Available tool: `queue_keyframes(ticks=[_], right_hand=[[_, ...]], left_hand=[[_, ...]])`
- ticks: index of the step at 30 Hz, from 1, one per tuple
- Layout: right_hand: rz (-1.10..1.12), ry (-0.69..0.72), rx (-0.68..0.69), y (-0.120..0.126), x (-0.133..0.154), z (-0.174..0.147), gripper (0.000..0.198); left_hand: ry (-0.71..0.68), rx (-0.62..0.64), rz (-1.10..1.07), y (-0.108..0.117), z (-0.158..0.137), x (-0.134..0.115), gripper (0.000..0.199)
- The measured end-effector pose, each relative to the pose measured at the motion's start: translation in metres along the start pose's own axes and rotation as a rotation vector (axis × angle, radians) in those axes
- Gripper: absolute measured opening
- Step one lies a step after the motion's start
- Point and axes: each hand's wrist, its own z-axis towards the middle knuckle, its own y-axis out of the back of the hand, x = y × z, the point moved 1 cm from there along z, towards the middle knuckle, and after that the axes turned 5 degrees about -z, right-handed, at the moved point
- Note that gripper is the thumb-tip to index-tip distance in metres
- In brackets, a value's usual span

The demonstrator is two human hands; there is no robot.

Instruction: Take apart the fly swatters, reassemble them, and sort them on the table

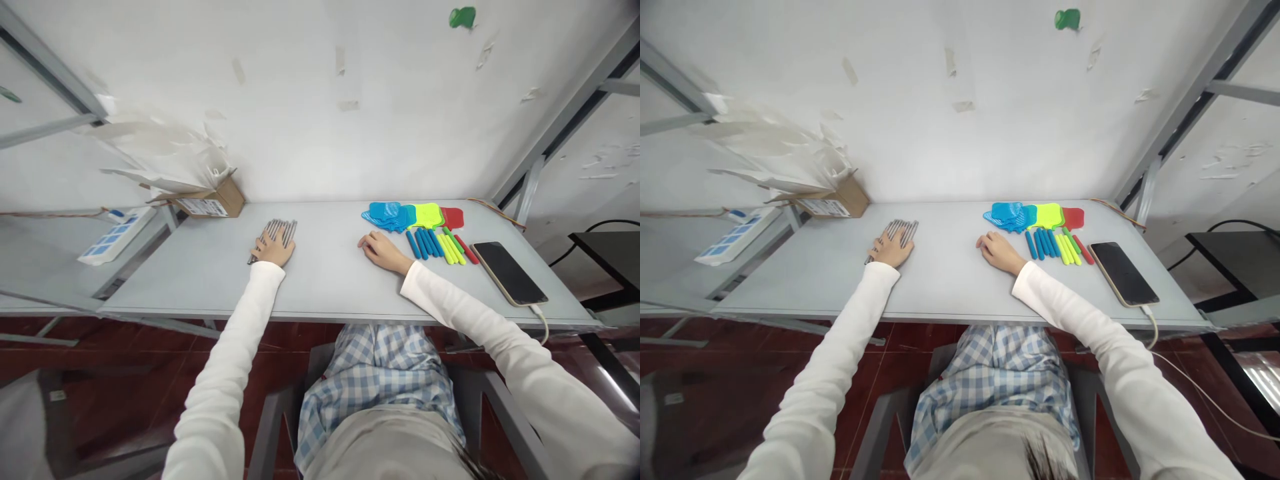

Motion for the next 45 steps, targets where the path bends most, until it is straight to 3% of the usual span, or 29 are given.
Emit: queue_keyframes(ticks=[5, 14, 26, 29, 32, 35, 37, 40, 45], right_hand=[[0.007, 0.005, 0.012, 0.001, 0.0, 0.0, 0.025], [0.028, 0.004, 0.015, 0.003, 0.001, -0.001, 0.024], [0.013, 0.007, 0.033, 0.005, 0.0, -0.002, 0.025], [0.023, 0.016, 0.023, 0.004, 0.0, -0.001, 0.025], [0.011, 0.0, -0.007, 0.002, -0.001, -0.001, 0.025], [-0.068, -0.097, -0.079, 0.0, -0.005, 0.0, 0.024], [-0.119, -0.165, -0.105, -0.001, -0.009, 0.001, 0.023], [-0.127, -0.175, -0.06, 0.0, -0.013, 0.003, 0.022], [-0.071, -0.149, 0.003, 0.004, -0.015, 0.005, 0.02]], left_hand=[[-0.058, 0.016, -0.015, -0.012, -0.021, -0.024, 0.066], [-0.069, 0.09, -0.044, -0.016, -0.026, -0.047, 0.068], [0.019, 0.092, -0.02, 0.005, -0.008, -0.03, 0.07], [-0.066, 0.015, -0.016, 0.008, -0.018, -0.039, 0.07], [-0.294, -0.056, -0.049, 0.0, -0.032, -0.065, 0.061], [-0.565, 0.028, -0.098, -0.021, -0.038, -0.099, 0.052], [-0.666, 0.067, -0.128, -0.037, -0.034, -0.119, 0.048], [-0.668, 0.052, -0.157, -0.055, -0.022, -0.136, 0.043], [-0.681, 0.033, -0.161, -0.067, -0.015, -0.135, 0.041]])
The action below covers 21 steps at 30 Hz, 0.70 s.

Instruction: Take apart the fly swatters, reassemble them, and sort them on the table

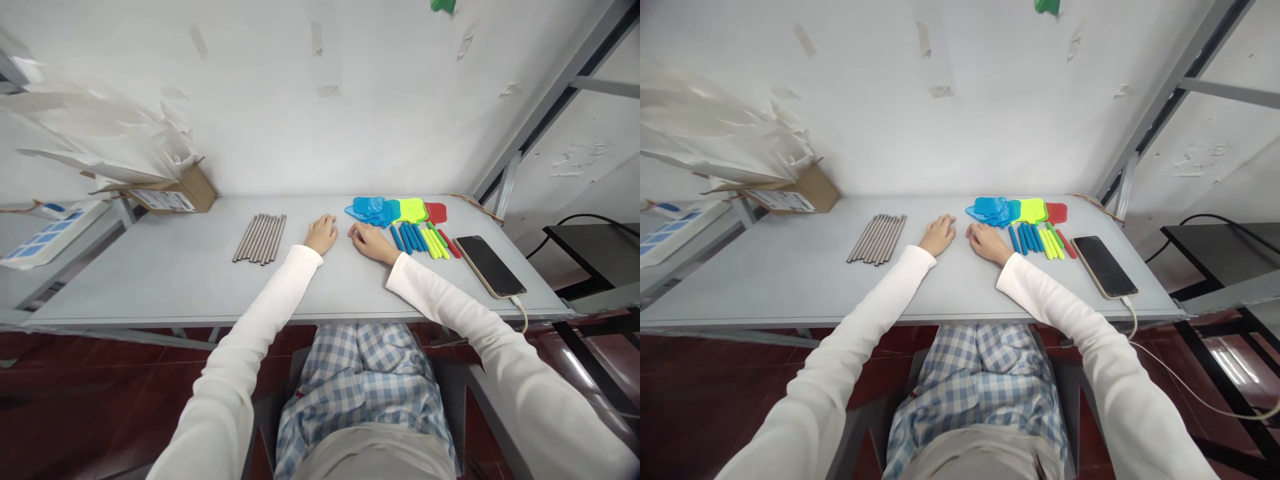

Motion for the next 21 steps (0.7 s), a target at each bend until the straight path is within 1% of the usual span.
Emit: queue_keyframes(ticks=[6, 16, 21], right_hand=[[-0.036, 0.016, -0.006, 0.0002, 0.0006, -0.0011, 0.02], [-0.065, 0.016, 0.003, 0.0027, 0.0052, -0.0052, 0.023], [-0.038, 0.012, -0.001, 0.0019, 0.0049, -0.0071, 0.023]], left_hand=[[-0.033, -0.01, 0.016, -0.0034, 0.0, 0.0039, 0.04], [-0.052, -0.026, -0.031, -0.0068, 0.0013, 0.0099, 0.041], [-0.035, -0.022, -0.042, -0.0057, 0.0002, 0.0065, 0.041]])
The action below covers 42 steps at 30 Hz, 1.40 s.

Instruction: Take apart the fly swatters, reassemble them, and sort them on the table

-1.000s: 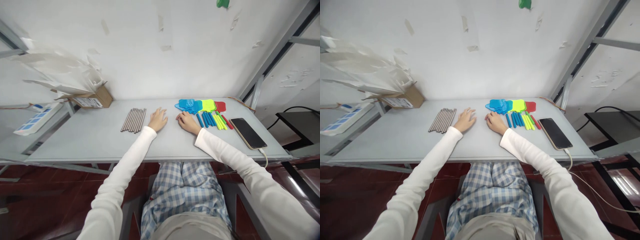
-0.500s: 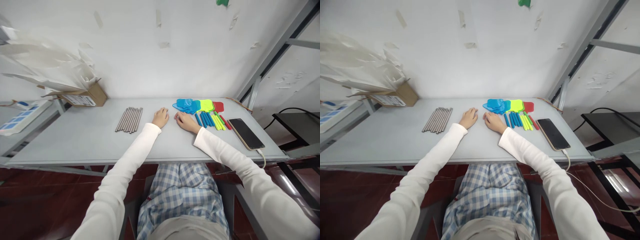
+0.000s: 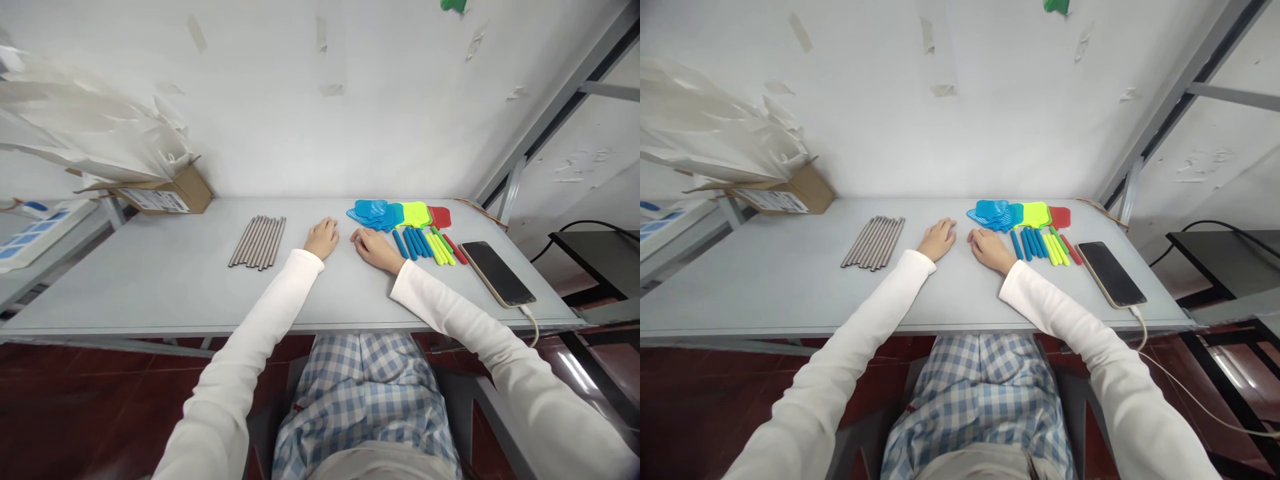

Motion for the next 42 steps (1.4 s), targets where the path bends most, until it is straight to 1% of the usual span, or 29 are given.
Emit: queue_keyframes(ticks=[3, 5, 7, 9, 10, 12, 13, 14, 17, 20, 22, 26, 28, 30, 32, 33, 35, 37, 38, 40, 42], right_hand=[[-0.001, 0.002, 0.007, 0.0, -0.001, 0.0, 0.023], [-0.009, 0.003, 0.011, 0.001, 0.0, 0.0, 0.023], [-0.028, -0.006, 0.018, 0.002, 0.001, -0.001, 0.024], [-0.069, -0.026, 0.022, 0.004, 0.004, -0.001, 0.025], [-0.095, -0.038, 0.024, 0.004, 0.005, -0.002, 0.025], [-0.152, -0.061, 0.03, 0.006, 0.01, -0.003, 0.026], [-0.178, -0.071, 0.035, 0.007, 0.012, -0.004, 0.027], [-0.201, -0.079, 0.042, 0.008, 0.014, -0.004, 0.028], [-0.278, -0.092, 0.069, 0.014, 0.018, -0.004, 0.03], [-0.406, -0.142, 0.088, 0.026, 0.019, -0.004, 0.032], [-0.472, -0.237, 0.092, 0.037, 0.017, -0.005, 0.034], [-0.497, -0.518, 0.098, 0.055, 0.007, -0.011, 0.031], [-0.489, -0.617, 0.098, 0.058, 0.001, -0.016, 0.03], [-0.48, -0.641, 0.09, 0.057, -0.003, -0.02, 0.029], [-0.472, -0.608, 0.076, 0.055, -0.006, -0.022, 0.028], [-0.467, -0.586, 0.075, 0.054, -0.006, -0.023, 0.027], [-0.454, -0.529, 0.104, 0.052, -0.004, -0.022, 0.025], [-0.412, -0.429, 0.166, 0.05, -0.002, -0.019, 0.022], [-0.374, -0.36, 0.198, 0.049, 0.0, -0.017, 0.021], [-0.298, -0.226, 0.239, 0.047, 0.001, -0.015, 0.022], [-0.262, -0.152, 0.251, 0.045, 0.0, -0.013, 0.021]], left_hand=[[0.004, -0.006, 0.015, 0.007, -0.003, -0.004, 0.037], [0.053, -0.064, 0.062, 0.017, -0.006, -0.004, 0.035], [0.184, -0.185, 0.141, 0.03, -0.01, 0.002, 0.035], [0.371, -0.327, 0.214, 0.043, -0.013, 0.01, 0.036], [0.464, -0.379, 0.234, 0.048, -0.015, 0.015, 0.036], [0.609, -0.416, 0.248, 0.054, -0.017, 0.023, 0.035], [0.647, -0.406, 0.25, 0.055, -0.017, 0.026, 0.035], [0.659, -0.387, 0.253, 0.056, -0.017, 0.027, 0.035], [0.626, -0.318, 0.27, 0.057, -0.016, 0.026, 0.035], [0.61, -0.261, 0.268, 0.057, -0.015, 0.022, 0.034], [0.604, -0.236, 0.26, 0.057, -0.014, 0.02, 0.033], [0.578, -0.202, 0.193, 0.055, -0.013, 0.024, 0.028], [0.54, -0.236, 0.072, 0.056, -0.01, 0.025, 0.017], [0.466, -0.348, -0.155, 0.057, -0.005, 0.024, 0.004], [0.377, -0.483, -0.502, 0.058, 0.002, 0.019, 0.005], [0.338, -0.527, -0.707, 0.056, 0.006, 0.016, 0.007], [0.283, -0.558, -1.108, 0.05, 0.01, 0.008, 0.013], [0.266, -0.552, -1.393, 0.04, 0.011, 0.0, 0.016], [0.271, -0.552, -1.477, 0.035, 0.01, -0.002, 0.017], [0.309, -0.552, -1.562, 0.025, 0.006, -0.004, 0.015], [0.357, -0.564, -1.601, 0.018, 0.003, -0.003, 0.013]])
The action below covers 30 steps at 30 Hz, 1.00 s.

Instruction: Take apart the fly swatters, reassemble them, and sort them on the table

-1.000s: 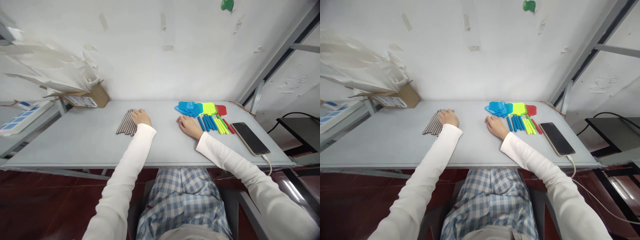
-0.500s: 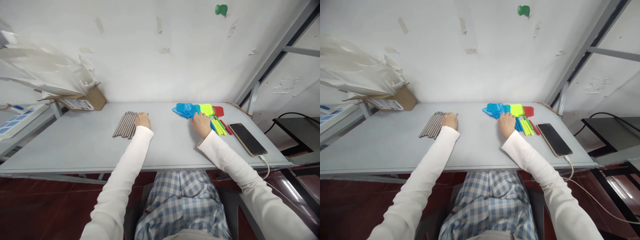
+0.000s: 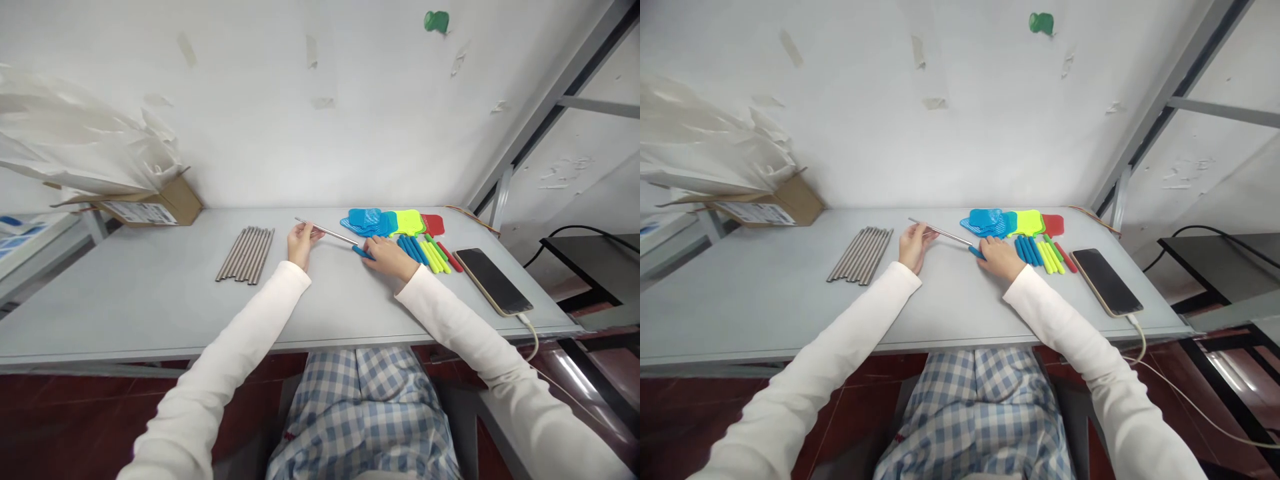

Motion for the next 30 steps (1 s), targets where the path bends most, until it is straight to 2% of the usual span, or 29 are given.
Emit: queue_keyframes(ticks=[4, 9, 12, 21, 30], right_hand=[[0.012, 0.011, -0.054, -0.005, -0.004, 0.003, 0.017], [0.037, -0.082, -0.287, -0.007, -0.006, 0.007, 0.029], [0.06, -0.087, -0.361, -0.007, -0.005, 0.008, 0.032], [0.058, -0.147, -0.399, -0.006, -0.008, 0.007, 0.036], [0.036, -0.119, -0.404, -0.008, -0.011, 0.008, 0.036]], left_hand=[[-0.004, -0.094, -0.066, 0.007, 0.001, 0.001, 0.013], [0.015, -0.175, -0.084, 0.008, 0.001, -0.003, 0.017], [0.022, -0.185, -0.087, 0.007, 0.0, -0.003, 0.017], [0.016, -0.15, -0.069, 0.007, -0.001, -0.001, 0.011], [-0.013, -0.13, -0.076, 0.008, -0.001, -0.001, 0.009]])
